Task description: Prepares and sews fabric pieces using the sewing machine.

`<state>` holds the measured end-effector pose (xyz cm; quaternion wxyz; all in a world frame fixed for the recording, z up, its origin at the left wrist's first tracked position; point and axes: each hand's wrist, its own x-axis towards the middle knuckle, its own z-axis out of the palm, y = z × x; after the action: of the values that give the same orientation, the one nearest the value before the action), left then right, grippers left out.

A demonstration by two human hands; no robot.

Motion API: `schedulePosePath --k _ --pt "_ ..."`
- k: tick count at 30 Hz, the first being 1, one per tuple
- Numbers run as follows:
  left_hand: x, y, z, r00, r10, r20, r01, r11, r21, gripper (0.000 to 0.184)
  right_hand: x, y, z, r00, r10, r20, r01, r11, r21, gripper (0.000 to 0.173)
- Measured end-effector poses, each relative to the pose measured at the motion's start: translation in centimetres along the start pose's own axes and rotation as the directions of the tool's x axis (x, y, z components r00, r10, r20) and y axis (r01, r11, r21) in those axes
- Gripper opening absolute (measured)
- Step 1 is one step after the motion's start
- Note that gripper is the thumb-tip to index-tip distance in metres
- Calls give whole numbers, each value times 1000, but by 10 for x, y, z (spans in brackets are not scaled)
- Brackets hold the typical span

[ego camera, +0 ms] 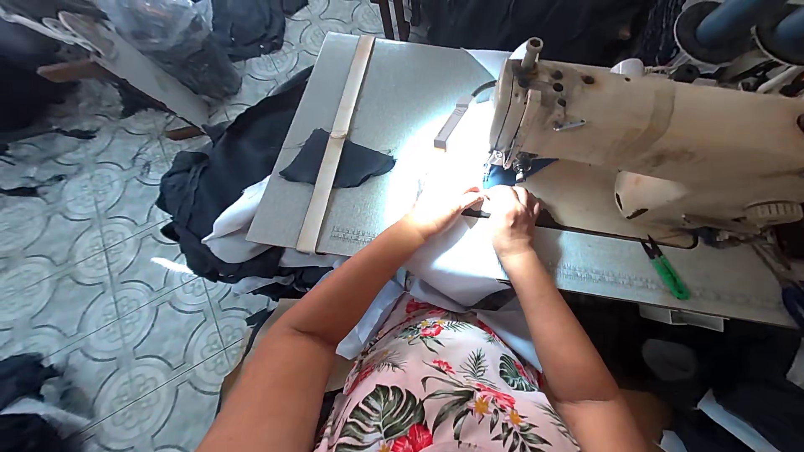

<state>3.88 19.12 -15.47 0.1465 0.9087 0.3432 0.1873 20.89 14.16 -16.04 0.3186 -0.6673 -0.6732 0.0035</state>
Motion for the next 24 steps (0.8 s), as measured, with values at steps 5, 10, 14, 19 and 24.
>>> schedulePosePath --k 5,10,14,19,24 --pt "1 -2 -2 1000 7 -5 -7 1000 22 38 0 0 3 1000 -5 2 5 1000 -6 20" --pt "14 -23 0 995 14 -96 -1 991 131 40 0 2 3 995 3 95 -8 999 52 34" --pt "28 -14 -22 997 -80 -21 81 994 75 42 -10 21 -6 988 -93 123 65 975 214 35" --pt "-14 22 -32 995 76 -68 -82 992 -93 25 -47 66 -49 996 6 90 -20 986 166 38" --pt "-101 148 -77 680 679 275 -60 426 -903 27 -64 75 -61 997 71 11 -72 983 168 31"
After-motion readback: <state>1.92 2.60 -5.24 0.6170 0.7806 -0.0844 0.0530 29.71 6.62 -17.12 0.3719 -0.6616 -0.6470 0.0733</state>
